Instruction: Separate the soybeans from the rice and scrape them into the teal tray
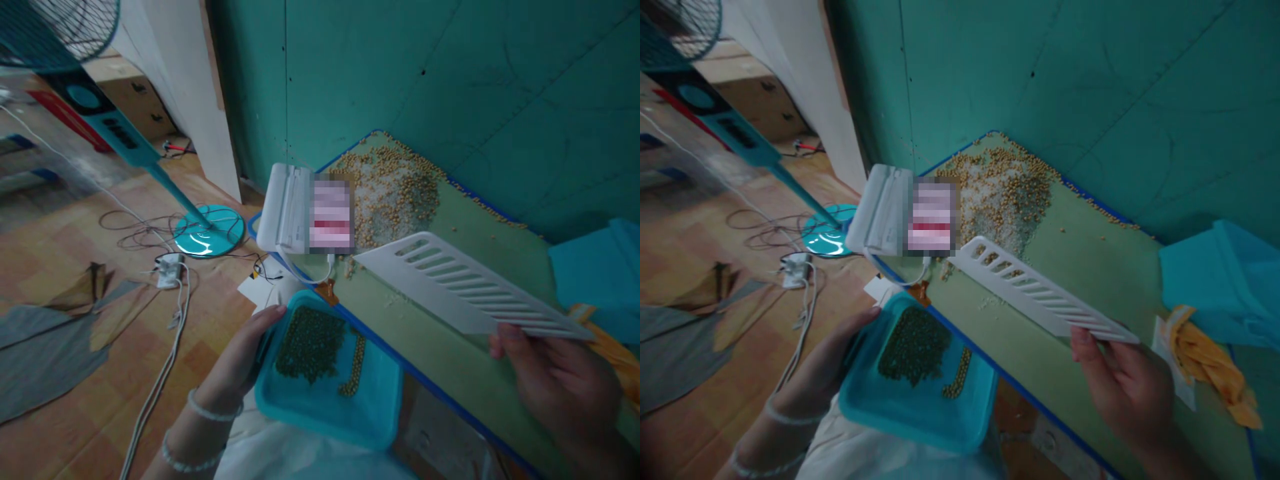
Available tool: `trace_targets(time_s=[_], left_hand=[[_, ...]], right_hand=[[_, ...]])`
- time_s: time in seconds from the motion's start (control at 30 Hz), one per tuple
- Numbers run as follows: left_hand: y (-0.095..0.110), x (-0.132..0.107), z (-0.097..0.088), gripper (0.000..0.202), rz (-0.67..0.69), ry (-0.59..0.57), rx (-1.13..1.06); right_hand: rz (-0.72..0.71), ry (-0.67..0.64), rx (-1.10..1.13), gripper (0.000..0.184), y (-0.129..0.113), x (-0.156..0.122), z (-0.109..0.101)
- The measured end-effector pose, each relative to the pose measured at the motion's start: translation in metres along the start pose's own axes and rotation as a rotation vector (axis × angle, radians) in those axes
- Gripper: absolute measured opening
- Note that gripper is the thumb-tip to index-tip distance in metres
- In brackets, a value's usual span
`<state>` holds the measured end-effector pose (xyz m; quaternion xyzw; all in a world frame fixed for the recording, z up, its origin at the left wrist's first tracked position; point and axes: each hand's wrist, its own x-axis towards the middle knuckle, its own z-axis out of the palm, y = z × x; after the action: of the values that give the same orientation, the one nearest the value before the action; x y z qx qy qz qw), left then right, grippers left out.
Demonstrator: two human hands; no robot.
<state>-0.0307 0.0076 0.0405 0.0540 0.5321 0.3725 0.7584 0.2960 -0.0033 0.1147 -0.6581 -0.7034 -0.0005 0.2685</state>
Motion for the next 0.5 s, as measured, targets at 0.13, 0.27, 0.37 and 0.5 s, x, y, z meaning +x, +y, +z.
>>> trace_targets(time_s=[0.13, 0.27, 0.37, 0.5], left_hand=[[0.011, 0.001, -0.007, 0.027, 0.010, 0.059, 0.037], [0.018, 0.002, -0.008, 0.037, -0.012, 0.084, 0.089], [0.019, 0.001, -0.004, 0.035, -0.016, 0.078, 0.086], [0.019, -0.003, 0.001, 0.022, -0.021, -0.027, 0.050]], right_hand=[[-0.186, -0.068, -0.045, 0.021, 0.002, 0.001, 0.001], [-0.224, -0.075, -0.026, 0.019, 0.000, 0.005, 0.003], [-0.227, -0.056, -0.012, 0.020, -0.002, 0.007, 0.005], [-0.211, -0.041, -0.040, 0.024, -0.003, 0.008, 0.004]])
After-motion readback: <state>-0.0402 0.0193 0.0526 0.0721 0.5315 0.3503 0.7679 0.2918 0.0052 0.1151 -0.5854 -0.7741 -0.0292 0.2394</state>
